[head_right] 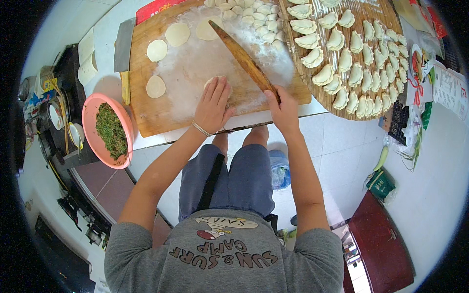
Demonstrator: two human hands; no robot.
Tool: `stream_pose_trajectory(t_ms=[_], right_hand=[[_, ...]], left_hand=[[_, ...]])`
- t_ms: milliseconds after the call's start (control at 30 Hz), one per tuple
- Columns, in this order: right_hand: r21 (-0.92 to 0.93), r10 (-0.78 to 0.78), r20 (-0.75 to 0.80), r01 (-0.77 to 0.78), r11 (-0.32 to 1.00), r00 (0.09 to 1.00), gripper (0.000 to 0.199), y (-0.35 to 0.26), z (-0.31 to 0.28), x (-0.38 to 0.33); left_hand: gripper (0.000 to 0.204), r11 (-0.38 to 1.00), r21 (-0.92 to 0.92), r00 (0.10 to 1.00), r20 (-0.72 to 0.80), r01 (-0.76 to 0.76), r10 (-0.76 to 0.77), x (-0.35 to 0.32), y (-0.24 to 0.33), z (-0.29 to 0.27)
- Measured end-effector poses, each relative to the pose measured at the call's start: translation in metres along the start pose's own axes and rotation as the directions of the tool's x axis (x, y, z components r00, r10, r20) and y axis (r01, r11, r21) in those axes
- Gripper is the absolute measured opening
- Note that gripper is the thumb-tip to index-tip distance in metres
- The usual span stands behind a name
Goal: The person uses a wooden rolling pin to flatten small balls of dough into circular wrappers on a floured wooden board. They repeatedly roll, rotate, and adjust the dough pieces to achieve a uniform shape, placing the finished wrappers aside on the board.
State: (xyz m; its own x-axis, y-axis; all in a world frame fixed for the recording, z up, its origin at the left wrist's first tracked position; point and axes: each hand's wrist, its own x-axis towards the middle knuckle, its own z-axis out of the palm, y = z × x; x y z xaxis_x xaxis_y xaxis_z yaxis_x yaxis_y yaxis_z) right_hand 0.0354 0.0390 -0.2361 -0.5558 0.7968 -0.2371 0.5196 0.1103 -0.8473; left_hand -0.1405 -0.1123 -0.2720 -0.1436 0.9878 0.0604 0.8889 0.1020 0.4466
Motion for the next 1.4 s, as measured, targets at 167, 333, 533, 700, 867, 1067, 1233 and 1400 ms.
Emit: stream_pose_trajectory(t_ms=[167, 333, 533, 700, 867, 1067, 1233, 1400], right_hand=[[0.011, -0.012, 0.009, 0.012, 1.000, 1.000, 0.029, 0.001, -0.002, -0.004], [0.002, 0.015, 0.010, -0.015, 1.000, 1.000, 0.030, 0.005, -0.003, -0.004], [-0.022, 0.014, 0.013, -0.014, 1.000, 1.000, 0.030, 0.005, -0.002, -0.006], [-0.092, -0.047, 0.007, 0.047, 0.995, 0.999, 0.030, 0.006, 0.000, -0.004], [-0.215, -0.155, 0.023, 0.157, 0.964, 0.988, 0.031, 0.008, 0.004, -0.004], [-0.496, -0.307, 0.240, 0.389, 0.776, 0.921, 0.039, 0.015, 0.012, -0.007], [-0.650, -0.351, 0.374, 0.512, 0.561, 0.859, 0.052, 0.013, 0.038, 0.011], [-0.685, -0.520, 0.216, 0.508, 0.522, 0.826, 0.064, -0.014, 0.036, 0.053]], left_hand=[[0.072, 0.992, 0.030, 0.991, 0.055, -0.125, 0.123, -0.007, -0.012, -0.005], [0.078, 0.999, 0.038, 0.994, 0.107, 0.010, -0.014, -0.005, -0.003, 0.003], [0.079, 0.996, 0.090, 0.994, 0.104, 0.015, -0.024, -0.009, -0.001, 0.002], [0.078, 0.999, 0.021, 0.985, 0.170, -0.032, 0.028, -0.018, -0.019, -0.012], [0.074, 0.999, -0.033, 0.987, 0.160, 0.021, -0.016, -0.027, -0.026, -0.018], [0.071, 0.941, -0.247, 0.894, -0.326, 0.232, -0.306, -0.051, -0.042, -0.025], [0.069, 0.965, 0.036, 0.965, -0.053, 0.259, -0.257, -0.042, -0.053, -0.020], [0.071, 0.957, 0.086, 0.957, -0.119, 0.277, -0.266, 0.007, -0.063, -0.029]])
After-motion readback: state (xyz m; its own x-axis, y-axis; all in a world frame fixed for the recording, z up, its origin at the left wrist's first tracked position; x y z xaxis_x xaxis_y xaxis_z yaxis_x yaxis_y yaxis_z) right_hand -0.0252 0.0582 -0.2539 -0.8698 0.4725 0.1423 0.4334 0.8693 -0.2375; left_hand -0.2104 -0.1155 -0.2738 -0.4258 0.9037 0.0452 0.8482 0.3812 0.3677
